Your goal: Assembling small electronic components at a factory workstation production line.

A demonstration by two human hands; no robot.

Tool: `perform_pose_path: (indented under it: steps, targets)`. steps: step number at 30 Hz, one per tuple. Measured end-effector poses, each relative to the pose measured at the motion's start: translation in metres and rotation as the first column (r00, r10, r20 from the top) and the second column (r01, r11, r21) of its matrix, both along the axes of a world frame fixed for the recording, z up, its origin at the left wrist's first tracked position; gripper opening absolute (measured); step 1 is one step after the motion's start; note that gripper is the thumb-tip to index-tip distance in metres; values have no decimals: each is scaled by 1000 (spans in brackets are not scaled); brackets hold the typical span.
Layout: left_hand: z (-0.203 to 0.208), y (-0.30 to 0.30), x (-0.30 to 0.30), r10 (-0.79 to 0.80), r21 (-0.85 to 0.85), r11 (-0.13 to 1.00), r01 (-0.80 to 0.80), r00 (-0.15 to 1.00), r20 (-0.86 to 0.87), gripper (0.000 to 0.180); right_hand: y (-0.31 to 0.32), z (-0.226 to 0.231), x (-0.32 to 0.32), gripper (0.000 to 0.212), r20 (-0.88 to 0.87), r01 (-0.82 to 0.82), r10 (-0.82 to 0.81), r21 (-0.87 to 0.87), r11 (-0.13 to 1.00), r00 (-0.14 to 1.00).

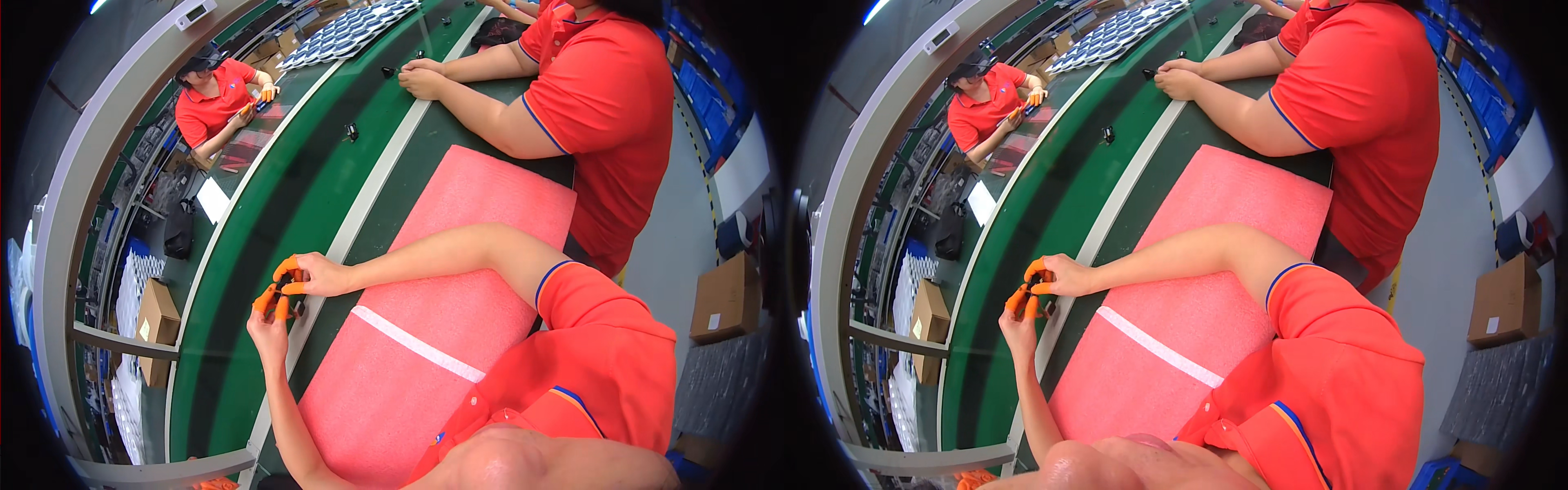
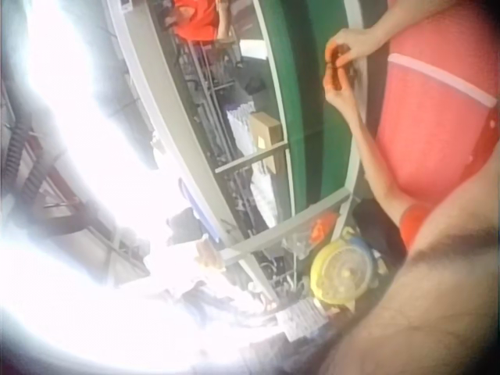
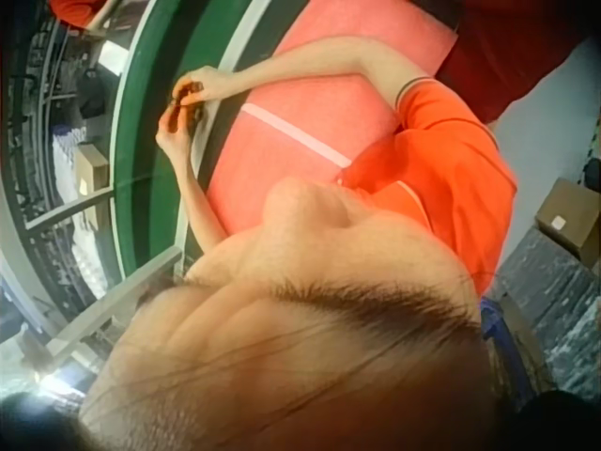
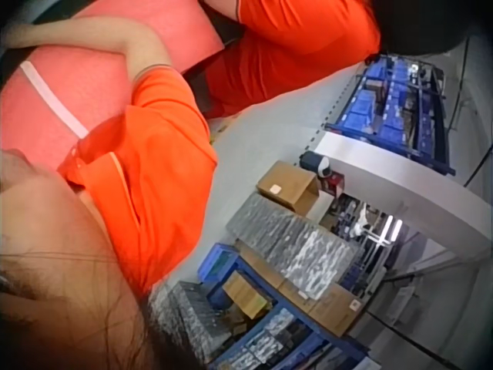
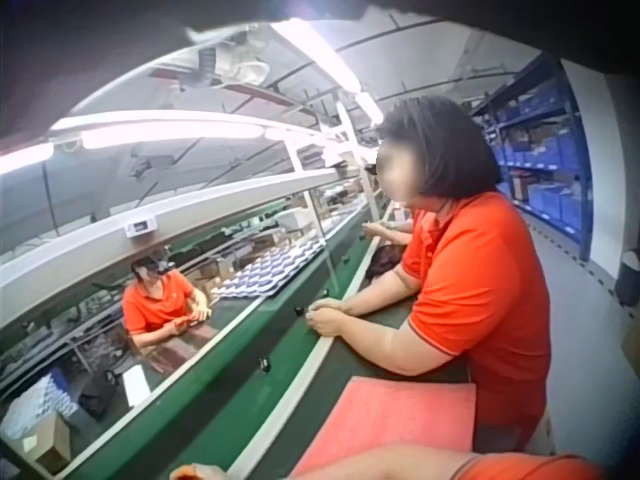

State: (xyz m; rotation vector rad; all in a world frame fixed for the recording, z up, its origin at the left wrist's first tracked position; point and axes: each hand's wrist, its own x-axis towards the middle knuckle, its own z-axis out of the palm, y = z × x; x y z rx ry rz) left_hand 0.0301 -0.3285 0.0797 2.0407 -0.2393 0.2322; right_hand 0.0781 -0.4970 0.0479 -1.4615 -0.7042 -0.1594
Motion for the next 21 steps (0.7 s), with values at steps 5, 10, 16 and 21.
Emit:
perform_pose_path:
  steps: [5, 10, 16, 21]
  targets:
    - [0, 8, -1, -39, -346, 938, -24, 984, -174, 30, 10, -6, 5, 25, -90, -74, 78, 47, 996, 993]
    - [-11, 8, 10, -130, -608, 793, -23, 970, -206, 30, 7, -11, 14, 24, -90, -32, 38, 68, 997, 995]
    - [-11, 12, 8, -33, -412, 910, -41, 985, -171, 26, 9, -7, 14, 23, -182, -60, 58, -7, 998, 982]
    - [-13, 22, 4, -161, -654, 756, -42, 955, -248, 26, 12, -12, 11, 22, -142, -99, 107, 67, 993, 984]
